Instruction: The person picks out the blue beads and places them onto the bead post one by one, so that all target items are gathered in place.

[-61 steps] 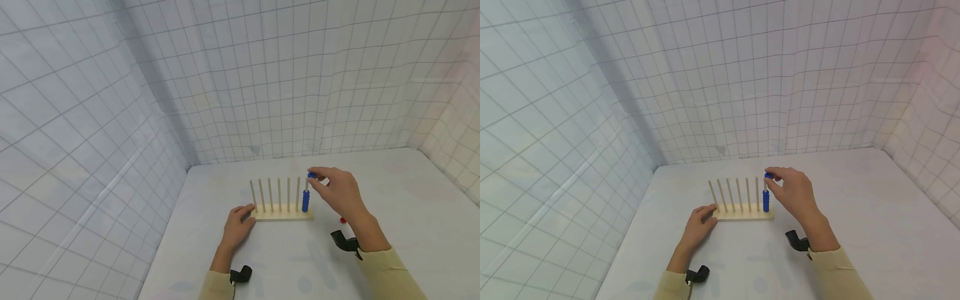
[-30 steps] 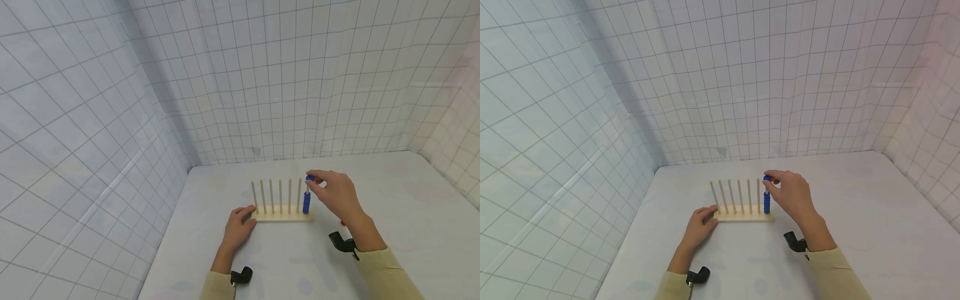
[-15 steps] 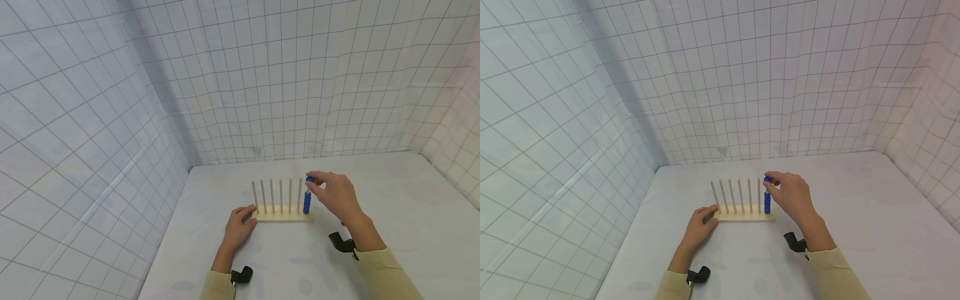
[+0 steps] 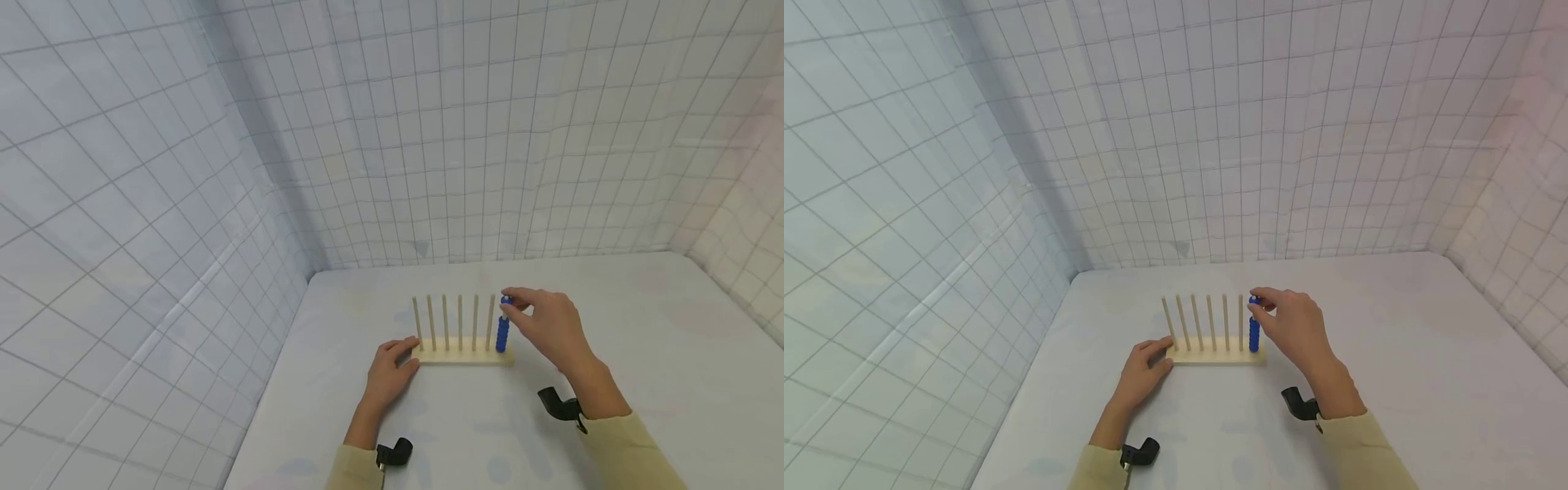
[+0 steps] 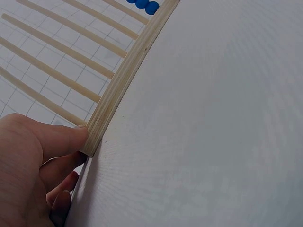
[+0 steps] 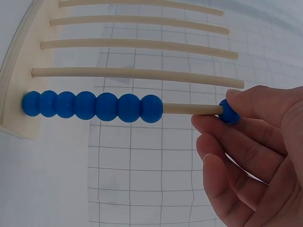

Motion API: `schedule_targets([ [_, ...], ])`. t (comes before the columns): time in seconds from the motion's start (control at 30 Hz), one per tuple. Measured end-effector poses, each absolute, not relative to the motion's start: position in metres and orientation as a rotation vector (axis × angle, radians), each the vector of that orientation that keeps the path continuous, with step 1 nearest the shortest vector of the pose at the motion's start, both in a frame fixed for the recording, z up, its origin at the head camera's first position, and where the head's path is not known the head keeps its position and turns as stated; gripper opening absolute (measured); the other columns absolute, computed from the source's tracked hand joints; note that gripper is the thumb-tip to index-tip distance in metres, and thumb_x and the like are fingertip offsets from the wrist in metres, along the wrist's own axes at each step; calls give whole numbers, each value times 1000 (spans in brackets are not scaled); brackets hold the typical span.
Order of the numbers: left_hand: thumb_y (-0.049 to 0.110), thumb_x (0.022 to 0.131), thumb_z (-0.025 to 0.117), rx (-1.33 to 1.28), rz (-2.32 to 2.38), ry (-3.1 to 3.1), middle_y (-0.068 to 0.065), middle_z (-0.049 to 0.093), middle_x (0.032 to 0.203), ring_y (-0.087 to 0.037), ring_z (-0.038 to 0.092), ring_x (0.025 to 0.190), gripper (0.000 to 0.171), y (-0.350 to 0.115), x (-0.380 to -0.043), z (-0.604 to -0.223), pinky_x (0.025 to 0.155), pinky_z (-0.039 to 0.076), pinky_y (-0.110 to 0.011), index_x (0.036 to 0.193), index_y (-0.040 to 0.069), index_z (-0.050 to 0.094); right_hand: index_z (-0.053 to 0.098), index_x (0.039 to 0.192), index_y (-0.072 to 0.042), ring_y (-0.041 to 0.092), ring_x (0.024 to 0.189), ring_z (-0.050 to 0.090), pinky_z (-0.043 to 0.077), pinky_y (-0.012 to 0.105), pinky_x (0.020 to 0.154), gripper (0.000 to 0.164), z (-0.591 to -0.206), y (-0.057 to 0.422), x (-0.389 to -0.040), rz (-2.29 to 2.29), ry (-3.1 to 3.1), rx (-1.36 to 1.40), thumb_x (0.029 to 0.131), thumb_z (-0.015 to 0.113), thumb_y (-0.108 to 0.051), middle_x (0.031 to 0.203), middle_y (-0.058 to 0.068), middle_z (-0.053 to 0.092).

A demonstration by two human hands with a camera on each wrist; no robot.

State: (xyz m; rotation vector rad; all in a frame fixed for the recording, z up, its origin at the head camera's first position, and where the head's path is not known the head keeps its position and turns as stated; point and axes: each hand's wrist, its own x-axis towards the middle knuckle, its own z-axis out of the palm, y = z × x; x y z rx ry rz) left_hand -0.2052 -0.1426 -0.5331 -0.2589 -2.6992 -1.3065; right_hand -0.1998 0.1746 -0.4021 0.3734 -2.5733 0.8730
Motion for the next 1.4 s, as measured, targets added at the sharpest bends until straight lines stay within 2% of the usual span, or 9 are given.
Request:
schedule_targets([
  [0.53, 18, 91, 73, -245, -1322, -2707, -4, 61, 135, -29, 50, 128, 39, -142, -201, -531, 102, 40, -56, 129, 19, 70, 75, 119, -8, 10, 58, 52, 41, 30, 51, 29, -411, 173, -196, 884, -2593, 349, 93, 73, -23, 90, 3, 76],
  [0.77, 18, 90, 74, -241, -1320, -2701, -3, 61, 135, -28, 51, 127, 39, -141, -202, -531, 101, 41, -56, 129, 20, 70, 74, 119, -9, 13, 63, 59, 44, 31, 53, 30, -412, 174, -196, 876, -2596, 342, 93, 74, -23, 91, 4, 76],
  [1.4, 18, 91, 74, -252, -1325, -2699, -4, 60, 136, -29, 50, 129, 39, -141, -204, -529, 101, 40, -57, 130, 20, 70, 74, 120, -9, 18, 72, 63, 48, 33, 58, 32, -420, 174, -201, 872, -2585, 326, 92, 74, -26, 96, 6, 75],
])
